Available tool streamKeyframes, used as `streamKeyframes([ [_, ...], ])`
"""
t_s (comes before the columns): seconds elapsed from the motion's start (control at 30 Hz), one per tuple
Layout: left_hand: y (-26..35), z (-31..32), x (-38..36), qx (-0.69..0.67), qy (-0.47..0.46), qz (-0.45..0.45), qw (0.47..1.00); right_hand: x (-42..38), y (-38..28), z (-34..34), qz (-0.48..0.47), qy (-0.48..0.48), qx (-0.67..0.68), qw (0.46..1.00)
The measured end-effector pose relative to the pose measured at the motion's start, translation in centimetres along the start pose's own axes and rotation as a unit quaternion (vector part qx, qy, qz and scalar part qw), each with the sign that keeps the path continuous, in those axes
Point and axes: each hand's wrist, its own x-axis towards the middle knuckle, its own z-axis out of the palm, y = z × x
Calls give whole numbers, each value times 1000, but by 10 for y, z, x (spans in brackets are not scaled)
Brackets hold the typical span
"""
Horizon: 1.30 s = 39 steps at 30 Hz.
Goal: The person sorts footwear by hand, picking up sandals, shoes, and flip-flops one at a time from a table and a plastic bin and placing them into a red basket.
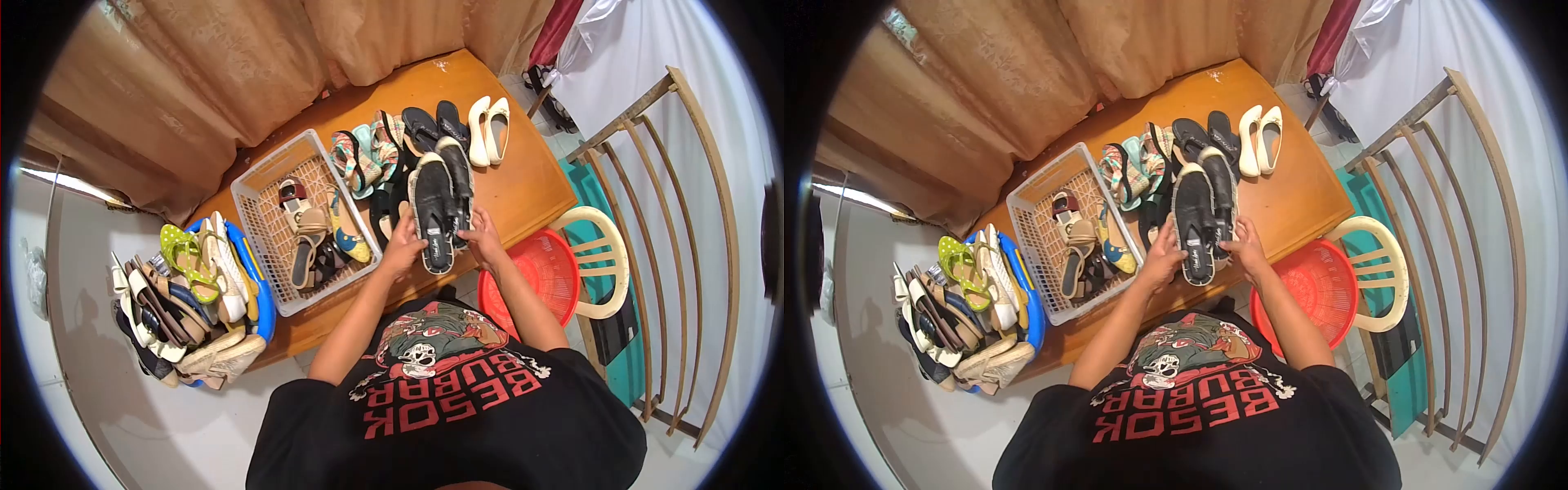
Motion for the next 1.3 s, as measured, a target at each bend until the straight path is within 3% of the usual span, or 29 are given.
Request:
streamKeyframes([
  [0.13,-46,38,27,82,-22,-93,992,-29,28,-65,1,96,50,994],
  [0.27,-84,69,47,33,-32,-176,983,-45,33,-112,43,189,53,980],
  [0.43,-121,77,103,52,-25,-185,981,-10,29,-155,32,196,67,978],
  [0.5,-132,78,126,95,-15,-119,988,8,19,-154,25,204,74,976],
  [0.53,-131,78,136,233,1,-90,968,16,14,-151,36,206,67,976],
  [0.63,-176,45,177,249,49,-115,960,35,6,-148,48,153,58,985],
  [0.67,-178,42,180,182,30,-123,975,39,7,-145,66,172,29,982],
  [0.7,-119,77,148,178,13,-149,973,45,11,-150,72,161,23,984],
  [0.77,-115,78,137,247,-17,-116,962,55,20,-162,78,165,-188,965],
  [0.8,-117,78,131,404,-1,-84,911,50,17,-153,90,180,-146,969],
  [0.83,-116,78,123,373,-25,-85,924,44,15,-147,84,194,-148,966],
  [0.9,-120,75,111,118,-77,-138,980,40,23,-151,50,177,-206,961],
  [0.97,-128,62,99,127,-84,-110,982,42,35,-162,35,161,-239,957],
  [1.03,-101,62,60,31,-106,-175,978,33,50,-169,24,153,-269,951],
  [1.1,-88,48,25,43,-98,-181,978,26,61,-171,-11,195,-311,930],
  [1.13,-80,39,7,52,-90,-189,977,18,61,-166,8,202,-231,952],
  [1.17,-74,28,-10,60,-81,-196,975,13,68,-168,12,197,-233,952],
  [1.23,-77,6,-42,73,-56,-199,976,-3,82,-171,-116,131,-340,924],
  [1.27,-78,-4,-57,90,-39,-201,975,-13,81,-170,-142,71,-391,907],
  [1.3,-77,-11,-72,89,-37,-202,975,-19,85,-167,-140,69,-390,907],
])
